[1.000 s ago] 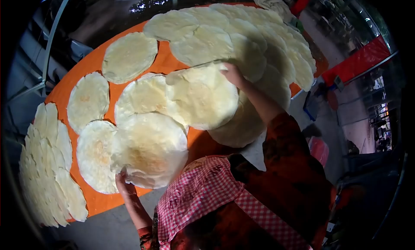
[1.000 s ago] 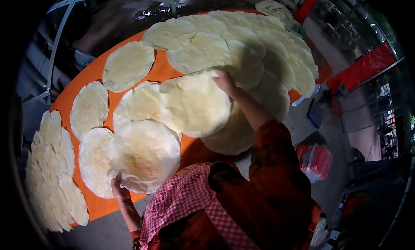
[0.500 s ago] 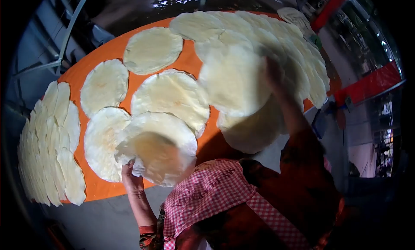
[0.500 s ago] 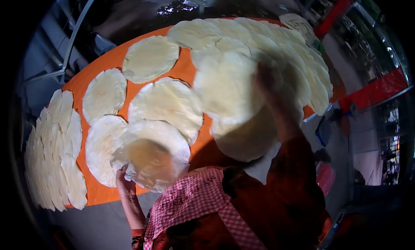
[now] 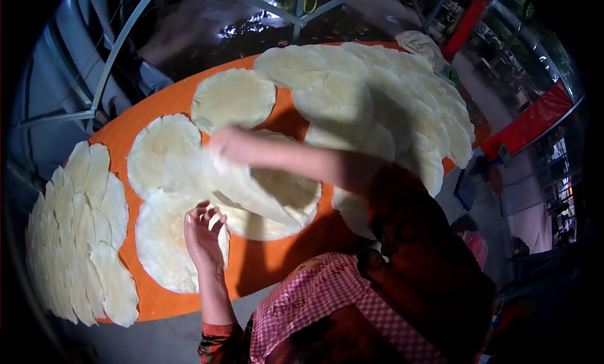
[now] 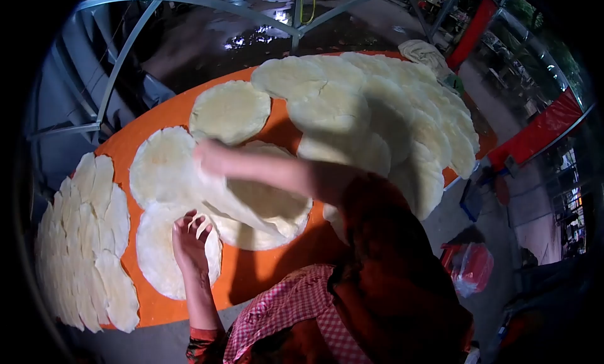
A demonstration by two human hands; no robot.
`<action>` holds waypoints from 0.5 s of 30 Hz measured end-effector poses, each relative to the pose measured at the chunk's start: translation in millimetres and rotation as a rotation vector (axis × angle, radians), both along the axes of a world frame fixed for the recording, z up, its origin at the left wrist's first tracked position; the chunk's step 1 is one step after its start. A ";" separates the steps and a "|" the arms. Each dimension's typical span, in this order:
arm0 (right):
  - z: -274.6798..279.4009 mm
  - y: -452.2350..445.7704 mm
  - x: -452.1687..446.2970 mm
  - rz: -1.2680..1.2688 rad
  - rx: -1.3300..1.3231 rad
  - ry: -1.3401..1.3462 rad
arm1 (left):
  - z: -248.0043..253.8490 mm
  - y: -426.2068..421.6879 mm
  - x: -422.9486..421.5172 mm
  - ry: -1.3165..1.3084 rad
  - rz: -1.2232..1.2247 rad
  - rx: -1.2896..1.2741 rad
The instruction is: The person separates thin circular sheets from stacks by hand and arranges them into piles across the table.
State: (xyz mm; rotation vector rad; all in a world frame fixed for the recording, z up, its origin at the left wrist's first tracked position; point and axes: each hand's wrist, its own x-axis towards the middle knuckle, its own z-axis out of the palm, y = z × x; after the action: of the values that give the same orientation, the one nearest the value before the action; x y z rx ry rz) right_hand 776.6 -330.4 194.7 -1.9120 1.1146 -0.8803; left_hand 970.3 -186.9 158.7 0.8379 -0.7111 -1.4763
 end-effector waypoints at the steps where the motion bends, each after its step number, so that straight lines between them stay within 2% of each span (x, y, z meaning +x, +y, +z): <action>1: 38.4 -17.6 -23.0 -0.060 0.005 0.140 | -5.5 -1.2 1.9 -0.083 0.048 -0.037; 4: 68.8 -74.5 -105.9 -0.151 0.173 -0.347 | -76.5 -2.8 20.5 -0.332 0.179 0.013; 5: 66.8 -91.6 -140.7 -0.158 0.149 -0.410 | -103.3 1.7 23.4 -0.376 0.218 0.045; 6: 55.6 -111.3 -176.3 -0.204 0.064 -0.393 | -131.7 6.8 24.8 -0.463 0.206 0.063; 7: 29.5 -136.0 -221.6 -0.047 -0.010 -0.510 | -157.4 11.2 27.1 -0.554 0.195 0.084; 8: 11.1 -143.7 -251.4 -0.060 -0.052 -0.550 | -176.6 16.6 26.5 -0.723 0.182 0.040; 9: -0.4 -145.0 -268.4 -0.330 -0.071 -0.457 | -190.9 22.7 22.4 -0.892 0.163 0.001; 10: -15.6 -147.5 -293.8 -0.520 -0.037 -0.243 | -200.1 28.0 17.6 -0.995 0.152 -0.036; 11: -50.7 -156.1 -312.2 -0.729 0.023 -0.448 | -205.9 29.2 12.2 -1.293 0.204 -0.293; 12: -85.8 -158.2 -347.8 -0.795 0.154 -0.309 | -200.1 27.9 5.5 -1.429 0.182 -0.359; 13: -129.7 -157.5 -365.8 -1.010 -0.055 -0.074 | -193.7 23.2 -3.2 -1.561 0.128 -0.429; 15: -187.2 -115.3 -368.7 -1.241 -0.333 0.347 | -202.3 27.0 -2.2 -1.571 0.093 -0.273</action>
State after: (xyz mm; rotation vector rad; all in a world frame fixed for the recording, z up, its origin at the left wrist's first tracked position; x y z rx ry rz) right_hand 407.9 -445.8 7.5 -1.4979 2.5963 -1.4369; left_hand 968.1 -159.9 -43.6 1.7219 -1.8913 -0.3424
